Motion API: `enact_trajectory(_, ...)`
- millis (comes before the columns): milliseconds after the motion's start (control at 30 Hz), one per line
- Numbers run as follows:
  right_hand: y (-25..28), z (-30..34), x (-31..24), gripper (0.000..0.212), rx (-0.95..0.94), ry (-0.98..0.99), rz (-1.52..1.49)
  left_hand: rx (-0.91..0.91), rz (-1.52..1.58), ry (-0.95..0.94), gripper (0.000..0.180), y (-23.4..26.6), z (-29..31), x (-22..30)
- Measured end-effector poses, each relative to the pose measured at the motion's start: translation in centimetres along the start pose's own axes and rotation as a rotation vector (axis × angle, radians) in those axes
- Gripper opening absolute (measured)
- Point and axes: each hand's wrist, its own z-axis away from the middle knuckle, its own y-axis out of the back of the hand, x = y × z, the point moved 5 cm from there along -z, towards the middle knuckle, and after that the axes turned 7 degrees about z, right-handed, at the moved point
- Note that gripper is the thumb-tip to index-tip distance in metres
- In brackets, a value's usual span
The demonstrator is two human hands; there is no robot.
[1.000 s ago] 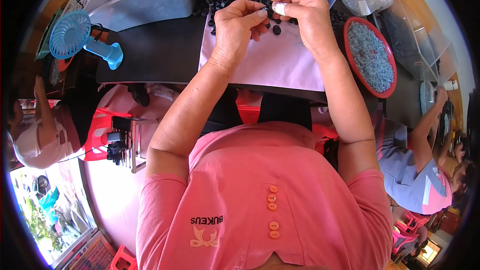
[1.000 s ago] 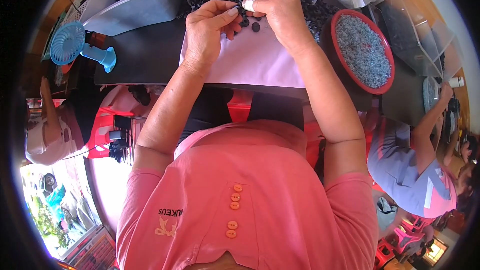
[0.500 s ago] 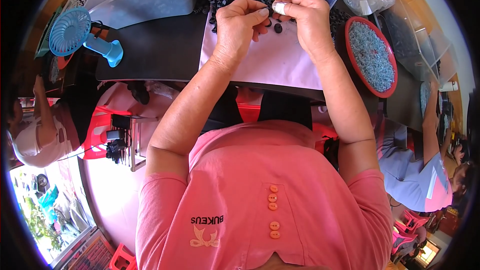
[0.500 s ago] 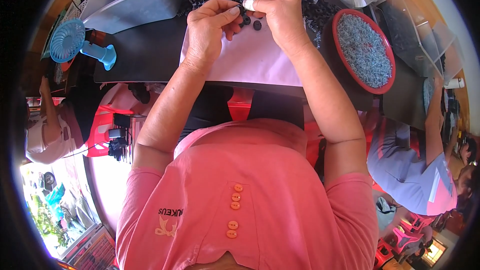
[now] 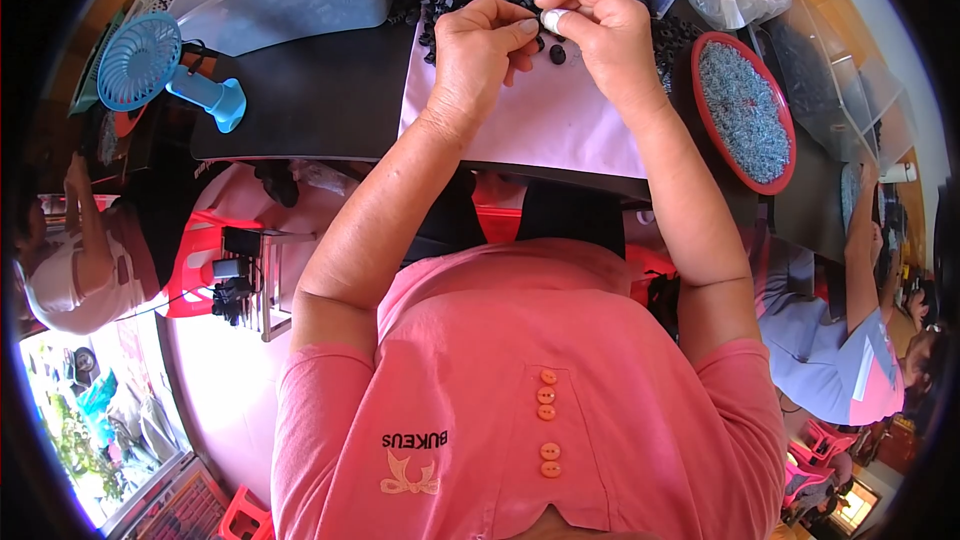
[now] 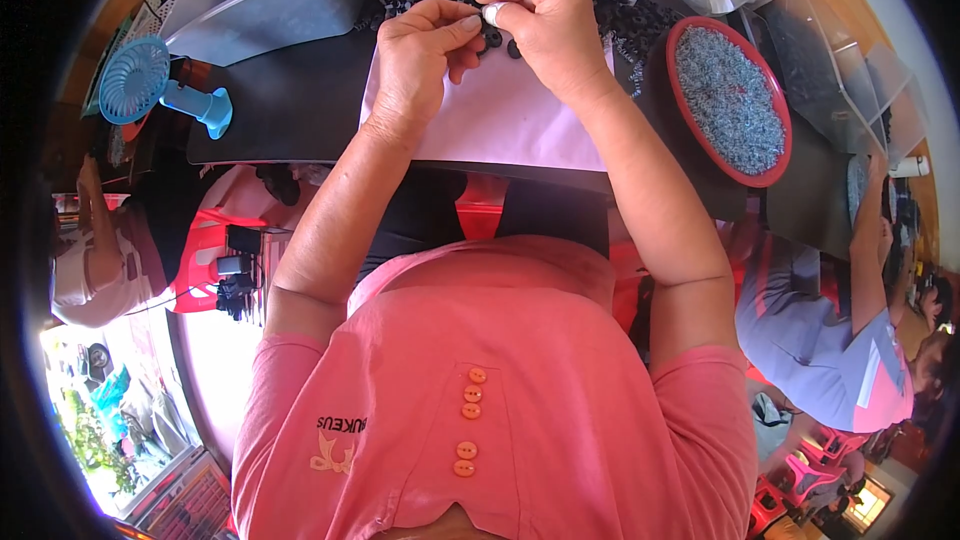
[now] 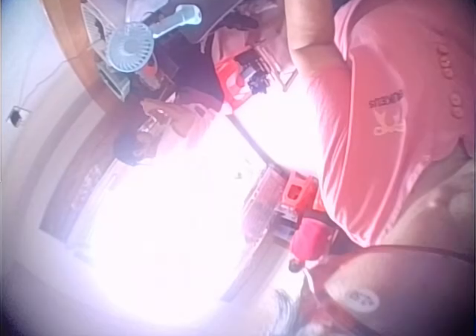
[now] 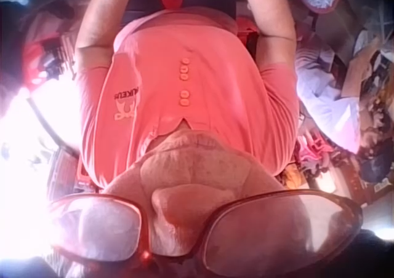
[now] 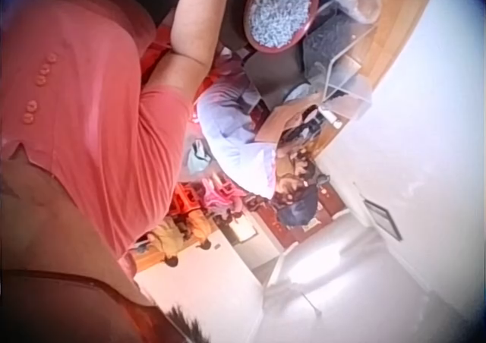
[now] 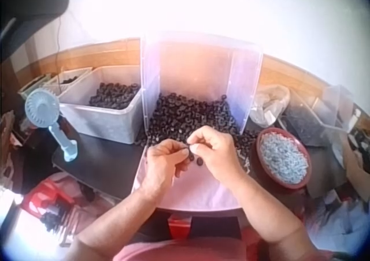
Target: Manually assembling small black plastic components by inserting white plastic rivets into pre-molded holes.
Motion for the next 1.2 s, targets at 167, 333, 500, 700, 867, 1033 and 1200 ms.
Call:
enact_trajectory(167, 0.4, 0.2, -0.2, 0.021, 0.033, 0.042, 0.061, -0.026, -0.095, 0.008, 0.01, -0.1, 0.0, 0.0)
enact_trajectory(333, 0.3, -0.1, -0.2, 0.022, 0.021, 0.051, 0.1, -0.031, -0.148, 0.008, 0.008, -0.2, 0.0, -0.4)
enact_trajectory(500, -0.1, -0.1, -0.2, 0.027, 0.024, 0.162, 0.231, -0.012, -0.138, -0.02, 0.007, -0.2, -0.1, -0.6)
enact_trajectory(700, -0.5, -0.4, -1.0, 0.027, -0.039, 0.187, 0.275, 0.039, -0.144, -0.031, 0.007, 0.1, -0.4, -1.2)
enact_trajectory(867, -1.7, 0.2, -1.4, 0.028, 0.074, 0.317, 0.423, 0.12, -0.221, -0.112, 0.007, 0.2, -0.1, -1.1)
enact_trajectory(1033, -2.2, 1.0, -2.9, 0.025, 0.228, 0.56, 0.551, 0.168, -0.302, -0.237, 0.006, -0.1, 0.9, -0.1)
enact_trajectory(1200, -1.8, 1.2, -2.1, 0.039, 0.249, 0.386, 0.27, 0.148, 0.001, -0.096, 0.006, 0.2, 0.6, -0.3)
